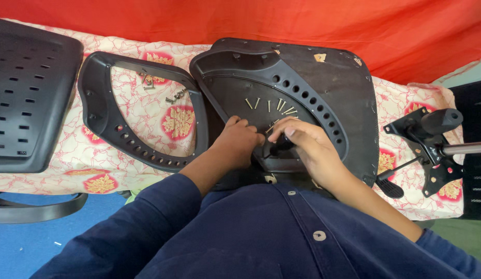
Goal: The person uses a screwdriver to fasten screws into a black plastic chair seat. The person repeatedly picks up screws, aligns them with holes, and tightens them with the screwdriver.
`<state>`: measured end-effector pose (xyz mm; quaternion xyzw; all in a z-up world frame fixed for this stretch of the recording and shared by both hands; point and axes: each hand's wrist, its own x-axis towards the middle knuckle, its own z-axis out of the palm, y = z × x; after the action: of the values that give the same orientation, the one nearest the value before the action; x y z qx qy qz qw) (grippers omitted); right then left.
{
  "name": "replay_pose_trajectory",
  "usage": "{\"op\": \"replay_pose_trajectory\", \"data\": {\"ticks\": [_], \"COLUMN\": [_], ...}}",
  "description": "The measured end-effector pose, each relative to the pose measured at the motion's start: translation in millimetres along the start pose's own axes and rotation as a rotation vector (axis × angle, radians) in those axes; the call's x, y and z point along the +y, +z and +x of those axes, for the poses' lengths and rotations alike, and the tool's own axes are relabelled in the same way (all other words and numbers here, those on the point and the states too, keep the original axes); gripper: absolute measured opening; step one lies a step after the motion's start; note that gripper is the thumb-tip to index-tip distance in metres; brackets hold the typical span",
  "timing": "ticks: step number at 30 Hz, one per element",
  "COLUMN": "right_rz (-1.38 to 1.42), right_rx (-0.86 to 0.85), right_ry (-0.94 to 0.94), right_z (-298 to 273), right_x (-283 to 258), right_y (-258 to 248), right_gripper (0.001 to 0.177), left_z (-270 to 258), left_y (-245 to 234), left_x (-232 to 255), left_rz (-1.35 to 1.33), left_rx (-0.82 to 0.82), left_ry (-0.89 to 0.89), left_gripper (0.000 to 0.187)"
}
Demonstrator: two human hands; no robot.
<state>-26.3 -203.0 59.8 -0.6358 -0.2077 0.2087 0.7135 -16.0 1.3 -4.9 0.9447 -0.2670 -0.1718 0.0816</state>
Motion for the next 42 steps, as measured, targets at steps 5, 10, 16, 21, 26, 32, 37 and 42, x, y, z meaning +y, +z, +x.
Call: {"op": "replay_pose_trajectory", "data": {"ticks": [5,10,16,21,26,32,37,42], "right_rz": [0.039,0.046,0.216,-0.143,-0.014,0.067,-0.002,-0.184], "right_rx": [0.015,0.001,-0.015,-0.006,0.089,0.148,0.100,0.128], "right_ry": [0.001,0.074,0.156,0.008,0.004,0.072,0.061,0.026], "right_z": [1,4,7,4,1,-6,-20,-27], "right_x": [4,1,-2,-5,6,5,-6,-7], "right_y": [6,14,18,12,11,8,11,10], "right_gripper": [0.014,0.019,0.035,0.024,0.009,0.015,0.031,0.010], "left_z": [0,0,-2,-2,0,1,1,2], "left_y": [5,3,1,6,15,16,9,6], "left_x": [-1,-2,-1,-1,-3,-5,-4,-4], "left_rz": [-0.002,-0.018,-0.033,0.004,-0.024,-0.008,0.043,0.030], "left_rx": [0.057,0.012,0.024,0.079,0.161,0.145,0.057,0.048], "left_ry": [0.010,0.003,0.007,0.015,0.020,0.043,0.044,0.049], "left_gripper": [0.047,0.045,0.050,0.047,0.036,0.023,0.015,0.014]}}
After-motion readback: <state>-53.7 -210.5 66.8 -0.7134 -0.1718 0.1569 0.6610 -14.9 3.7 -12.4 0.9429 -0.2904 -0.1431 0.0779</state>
